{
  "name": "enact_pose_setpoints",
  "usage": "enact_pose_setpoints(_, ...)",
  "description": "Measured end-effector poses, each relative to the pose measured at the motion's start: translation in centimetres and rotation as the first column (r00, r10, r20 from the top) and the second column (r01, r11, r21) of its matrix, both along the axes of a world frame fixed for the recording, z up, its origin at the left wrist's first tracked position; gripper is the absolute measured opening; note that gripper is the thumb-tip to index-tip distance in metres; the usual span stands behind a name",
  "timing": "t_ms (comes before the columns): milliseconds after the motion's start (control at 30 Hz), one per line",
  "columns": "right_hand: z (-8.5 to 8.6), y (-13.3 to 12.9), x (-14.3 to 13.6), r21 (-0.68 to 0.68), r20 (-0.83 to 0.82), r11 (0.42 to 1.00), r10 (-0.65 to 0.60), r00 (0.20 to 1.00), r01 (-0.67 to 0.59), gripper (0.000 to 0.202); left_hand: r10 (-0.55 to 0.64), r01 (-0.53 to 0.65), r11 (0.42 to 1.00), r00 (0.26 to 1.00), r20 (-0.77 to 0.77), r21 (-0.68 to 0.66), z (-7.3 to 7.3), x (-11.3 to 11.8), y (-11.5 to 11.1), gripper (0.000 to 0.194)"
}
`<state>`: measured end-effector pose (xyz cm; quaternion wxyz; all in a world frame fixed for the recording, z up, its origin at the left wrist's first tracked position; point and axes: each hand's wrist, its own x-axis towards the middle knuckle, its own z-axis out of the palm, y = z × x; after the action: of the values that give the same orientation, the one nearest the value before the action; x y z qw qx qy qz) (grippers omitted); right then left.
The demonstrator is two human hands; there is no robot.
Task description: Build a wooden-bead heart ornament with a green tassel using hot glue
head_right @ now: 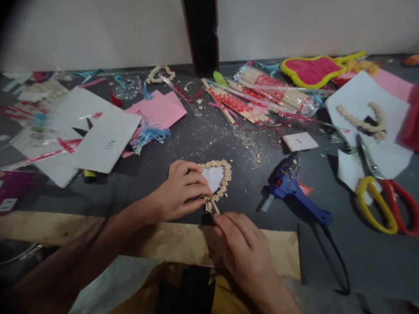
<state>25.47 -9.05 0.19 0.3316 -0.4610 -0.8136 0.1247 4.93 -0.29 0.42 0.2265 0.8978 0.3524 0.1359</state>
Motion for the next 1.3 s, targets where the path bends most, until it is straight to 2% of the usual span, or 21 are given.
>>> enact_pose_setpoints(300,-0.1,0.0,0.2,-0.002,-0.015,0.998,0.067,0.998,-0.067,0.026,0.004,-0.004,1.0,1.0,0.009,0.02,0.0,0.0,-0.1,0.019)
enact_pose_setpoints(467,-0.1,0.1,0.0,0.003,-0.012,1.0,0.028,1.0,-0.027,0.025,0.027,-0.027,0.999,0.999,0.02,0.023,-0.1,0.2,-0.1,0.022)
enact_pose_setpoints(767,-0.3,0.1,0.0,-0.015,-0.012,1.0,0.005,1.0,-0.005,0.023,-0.028,0.028,1.0,1.0,0.013,-0.011,0.4,-0.1,-0.1,0.022)
enact_pose_setpoints(933,-0.1,0.4,-0.2,-0.035,-0.034,0.999,0.017,0.999,-0.019,0.025,0.021,-0.021,1.0,1.0,0.016,0.003,0.7,0.5,-0.3,0.015)
enact_pose_setpoints(1100,0.2,0.0,0.1,-0.053,-0.04,0.999,-0.005,0.999,0.003,0.024,0.075,-0.078,0.996,0.995,0.07,0.042,0.2,1.0,-0.4,0.012)
enact_pose_setpoints(1300,0.8,-0.3,0.6,-0.054,-0.05,0.998,-0.045,0.998,0.042,0.022,0.057,-0.058,0.997,0.998,0.037,0.046,0.2,1.0,-0.2,0.014)
